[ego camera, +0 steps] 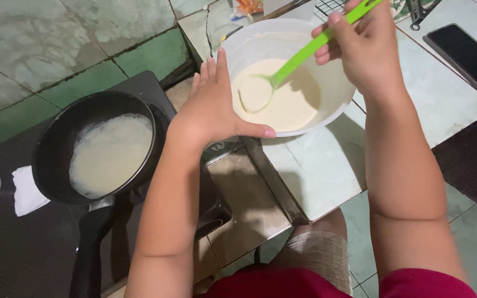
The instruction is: Preparing batter and cooking thin crepes in a pan on a gas stove.
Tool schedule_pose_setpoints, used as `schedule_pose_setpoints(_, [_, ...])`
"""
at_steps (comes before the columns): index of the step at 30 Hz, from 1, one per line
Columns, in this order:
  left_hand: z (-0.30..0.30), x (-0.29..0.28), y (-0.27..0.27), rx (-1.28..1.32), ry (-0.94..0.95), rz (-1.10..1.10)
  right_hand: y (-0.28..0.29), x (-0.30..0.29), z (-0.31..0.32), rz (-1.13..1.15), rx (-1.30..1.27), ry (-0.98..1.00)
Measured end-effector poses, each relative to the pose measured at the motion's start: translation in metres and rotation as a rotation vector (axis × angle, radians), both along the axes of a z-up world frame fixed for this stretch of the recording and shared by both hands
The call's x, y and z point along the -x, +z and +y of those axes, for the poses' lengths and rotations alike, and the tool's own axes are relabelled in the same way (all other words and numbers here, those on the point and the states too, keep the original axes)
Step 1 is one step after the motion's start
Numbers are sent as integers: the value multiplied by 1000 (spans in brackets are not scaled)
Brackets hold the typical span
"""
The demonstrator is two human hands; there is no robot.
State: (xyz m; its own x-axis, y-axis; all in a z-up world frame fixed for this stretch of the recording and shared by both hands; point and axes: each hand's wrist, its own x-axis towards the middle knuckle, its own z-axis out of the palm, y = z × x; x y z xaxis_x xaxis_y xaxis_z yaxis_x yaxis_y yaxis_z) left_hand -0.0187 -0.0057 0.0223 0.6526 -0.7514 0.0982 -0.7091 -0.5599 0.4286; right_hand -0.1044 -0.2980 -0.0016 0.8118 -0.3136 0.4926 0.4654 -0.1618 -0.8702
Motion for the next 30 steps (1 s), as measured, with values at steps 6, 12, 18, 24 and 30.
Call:
schedule_pose_setpoints(6, [-1,1,1,-2,-4,-4,22,19,16,-92,70,-80])
schedule_pose_setpoints(12, [0,0,-2,26,18,-11,-2,7,-1,-285,166,-53])
schedule_pose_setpoints(18, [1,1,-6,20,30,-43,-21,-8,-33,-116,419,-177])
schedule_pose_setpoints(24, [4,6,-3,-28,48,-67,-16,-9,-35,81,244,-198])
schedule_pose_setpoints(30, [4,5,-3,-17,46,-56,-107,-43,-139,47,204,-326])
